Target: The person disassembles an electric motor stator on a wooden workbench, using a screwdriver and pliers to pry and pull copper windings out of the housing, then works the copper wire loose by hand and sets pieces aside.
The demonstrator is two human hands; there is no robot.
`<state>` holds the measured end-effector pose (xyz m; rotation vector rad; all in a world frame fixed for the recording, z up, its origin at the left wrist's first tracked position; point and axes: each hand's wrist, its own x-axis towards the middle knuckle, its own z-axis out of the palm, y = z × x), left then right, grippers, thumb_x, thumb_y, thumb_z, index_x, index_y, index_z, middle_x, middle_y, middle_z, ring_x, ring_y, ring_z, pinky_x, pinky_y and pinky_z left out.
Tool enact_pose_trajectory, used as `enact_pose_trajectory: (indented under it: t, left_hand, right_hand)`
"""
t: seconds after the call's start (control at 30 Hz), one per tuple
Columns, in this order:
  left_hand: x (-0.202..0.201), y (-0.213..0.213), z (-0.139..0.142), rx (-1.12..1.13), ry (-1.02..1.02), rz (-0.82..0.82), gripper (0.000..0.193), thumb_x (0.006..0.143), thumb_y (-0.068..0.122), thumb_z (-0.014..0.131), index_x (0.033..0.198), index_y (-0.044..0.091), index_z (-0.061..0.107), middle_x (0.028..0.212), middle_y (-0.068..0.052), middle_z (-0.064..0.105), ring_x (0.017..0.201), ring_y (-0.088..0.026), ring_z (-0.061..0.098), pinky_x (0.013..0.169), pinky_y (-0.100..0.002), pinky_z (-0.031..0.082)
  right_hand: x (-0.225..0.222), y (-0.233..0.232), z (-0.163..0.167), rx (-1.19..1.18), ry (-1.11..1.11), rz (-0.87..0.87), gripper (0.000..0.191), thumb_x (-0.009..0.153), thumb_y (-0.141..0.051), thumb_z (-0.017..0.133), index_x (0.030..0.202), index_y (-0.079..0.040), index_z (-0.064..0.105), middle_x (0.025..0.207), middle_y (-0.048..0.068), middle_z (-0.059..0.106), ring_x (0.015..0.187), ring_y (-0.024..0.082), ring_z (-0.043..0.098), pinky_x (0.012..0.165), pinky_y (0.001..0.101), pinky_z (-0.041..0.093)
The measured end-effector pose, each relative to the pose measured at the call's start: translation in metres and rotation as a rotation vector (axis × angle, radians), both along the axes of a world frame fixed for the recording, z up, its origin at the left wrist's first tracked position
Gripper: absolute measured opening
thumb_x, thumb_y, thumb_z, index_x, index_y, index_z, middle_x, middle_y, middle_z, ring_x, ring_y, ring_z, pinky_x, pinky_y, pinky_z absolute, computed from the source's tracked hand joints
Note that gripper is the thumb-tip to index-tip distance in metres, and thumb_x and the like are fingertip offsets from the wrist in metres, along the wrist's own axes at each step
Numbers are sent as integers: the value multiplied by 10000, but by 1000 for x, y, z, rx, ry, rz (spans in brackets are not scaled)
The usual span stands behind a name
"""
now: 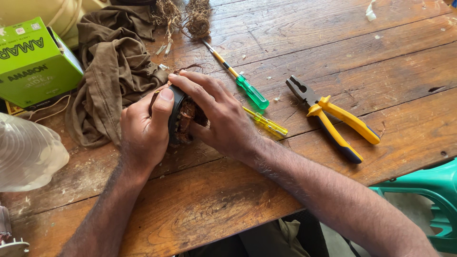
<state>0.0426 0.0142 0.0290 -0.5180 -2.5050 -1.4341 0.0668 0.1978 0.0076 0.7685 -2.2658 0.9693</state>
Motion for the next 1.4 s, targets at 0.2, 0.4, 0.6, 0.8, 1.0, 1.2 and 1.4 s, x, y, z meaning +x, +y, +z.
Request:
enact_pose_trajectory:
  t: [0.2, 0.4, 0.6, 0.8, 1.0, 1.2, 1.4]
  left_hand:
    - [0, 2, 1, 16, 47, -4, 496, 1056, 440, 463, 1281, 74, 711, 915, -144, 767, 918, -205, 761, 799, -368, 556]
    - [1, 4, 2, 2, 33, 44, 485, 1034, 439, 472, 1250, 83, 722, 916, -155, 771, 908, -230, 776, 793, -377, 563]
    - [-1, 1, 4, -9, 76, 1, 480, 1048, 432, 485, 1260, 65, 709, 988, -173, 773, 1003, -267, 776, 836, -385, 564]
    - [-1, 2, 4, -1, 86, 4, 482, 1056, 438, 481, 1259, 63, 705, 977, -181, 763, 984, -265, 777, 835, -375, 565]
    - [0, 4, 5, 8, 12, 1, 493, 1046, 437, 448, 1078, 8, 691, 778, -173, 670, 745, -238, 688, 715, -390, 521]
    - [-1, 4, 2, -53, 5, 7, 519, 1045, 454, 432, 959, -16, 638, 713, -185, 581, 669, -259, 602, 672, -431, 483]
    - [-5, 3, -2, -4, 6, -19, 539, 1045, 464, 399, 931, -13, 622, 691, -138, 594, 666, -224, 596, 639, -423, 463]
  right_hand:
    - [2, 0, 3, 16, -7, 1, 812, 934, -173, 820, 1601, -163, 357, 1545, 139, 480, 1457, 350, 517, 1248, 466, 468]
    - [-12, 2, 21, 207, -10, -11, 1025, 698, -149, 897, 1571, -195, 361, 1341, 142, 537, 1242, 337, 581, 1086, 489, 522]
    - [-25, -3, 30, 259, -90, 12, 1099, 623, -137, 929, 1563, -176, 363, 1276, 131, 569, 1181, 335, 603, 974, 476, 551]
    - [-18, 1, 24, 163, -28, 26, 922, 739, -119, 901, 1530, -144, 428, 1294, 122, 602, 1202, 324, 646, 1021, 451, 568]
    - [-11, 2, 16, 122, 29, -26, 854, 743, -167, 907, 1477, -124, 473, 1323, 118, 608, 1237, 333, 636, 1047, 478, 526]
    - [-10, 4, 9, 82, 57, -41, 814, 764, -208, 919, 1439, -116, 473, 1320, 119, 602, 1248, 343, 628, 1064, 478, 531]
    - [-10, 0, 13, 113, 38, -95, 769, 759, -187, 910, 1410, -141, 503, 1251, 98, 621, 1183, 324, 647, 1001, 477, 547]
